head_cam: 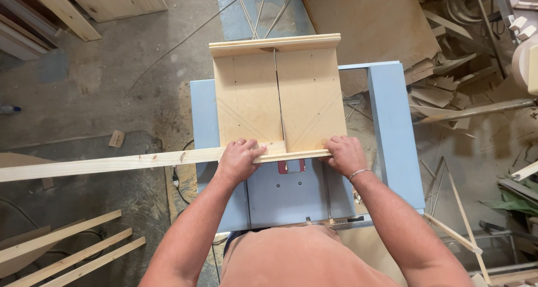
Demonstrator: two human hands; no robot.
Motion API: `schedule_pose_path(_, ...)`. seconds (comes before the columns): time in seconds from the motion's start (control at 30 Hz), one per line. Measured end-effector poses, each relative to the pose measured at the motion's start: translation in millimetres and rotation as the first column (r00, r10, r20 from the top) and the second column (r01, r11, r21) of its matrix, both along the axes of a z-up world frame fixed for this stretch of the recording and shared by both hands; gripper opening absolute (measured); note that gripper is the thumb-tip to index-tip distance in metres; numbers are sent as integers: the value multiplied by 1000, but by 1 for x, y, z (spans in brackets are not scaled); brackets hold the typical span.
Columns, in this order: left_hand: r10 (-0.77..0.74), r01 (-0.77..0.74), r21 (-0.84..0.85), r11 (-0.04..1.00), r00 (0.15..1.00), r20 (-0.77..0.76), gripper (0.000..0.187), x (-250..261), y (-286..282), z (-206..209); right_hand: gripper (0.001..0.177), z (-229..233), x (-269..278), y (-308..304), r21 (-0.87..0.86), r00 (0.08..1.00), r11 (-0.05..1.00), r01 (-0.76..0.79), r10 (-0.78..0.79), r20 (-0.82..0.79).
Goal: Sorting and preparing wooden slats for cutting on a table saw
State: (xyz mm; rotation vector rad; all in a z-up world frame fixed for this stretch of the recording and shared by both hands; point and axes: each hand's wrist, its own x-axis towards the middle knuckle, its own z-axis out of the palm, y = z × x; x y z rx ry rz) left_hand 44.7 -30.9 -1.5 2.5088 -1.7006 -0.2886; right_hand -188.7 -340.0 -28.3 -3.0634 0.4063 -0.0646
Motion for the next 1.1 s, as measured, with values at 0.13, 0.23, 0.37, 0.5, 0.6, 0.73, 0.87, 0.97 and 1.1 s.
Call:
schedule_pose_path(0.13,3,-3,15,1000,1000,9,49,11,-7,-2,33,-1,12,-6,-21,1000,999,26,-26,-12)
schedule_pose_path(0.23,3,-3,4,1000,1000,3,48,21,-14,-1,34,0,22,-12,-24,1000,1000,20,-20,-16)
schedule_pose_path(0.37,16,-16,8,1000,1000,-3,48,35,-24,-2,33,2,36,-21,-41,1000,999,21,-22,-21)
schedule_pose_path(0.5,3,-3,-43,999,1000,5,48,42,-27,-8,31,2,42,-25,-33,999,999,22,-23,-23)
schedule_pose_path(0.6,-9,8,-60,998,1000,-15,47,43,-27,-16,30,-7,40,-27,-23,999,999,36,-37,-22)
schedule_pose_path(0.73,-17,16,-84,996,1000,-4,48,24,-12,-16,25,4,20,-10,-39,997,998,57,-59,-44)
schedule_pose_path(0.87,-52,50,-66,997,998,-32,45,-18,18,4,20,11,-21,20,31,984,998,62,-55,-170)
schedule_pose_path(0.97,-61,58,-43,997,996,-60,43,-58,43,5,24,49,-46,64,46,952,996,83,-65,-300)
schedule_pose_path(1.1,-38,41,31,999,993,-110,48,-100,71,-2,54,76,-59,128,167,893,982,91,-6,-451)
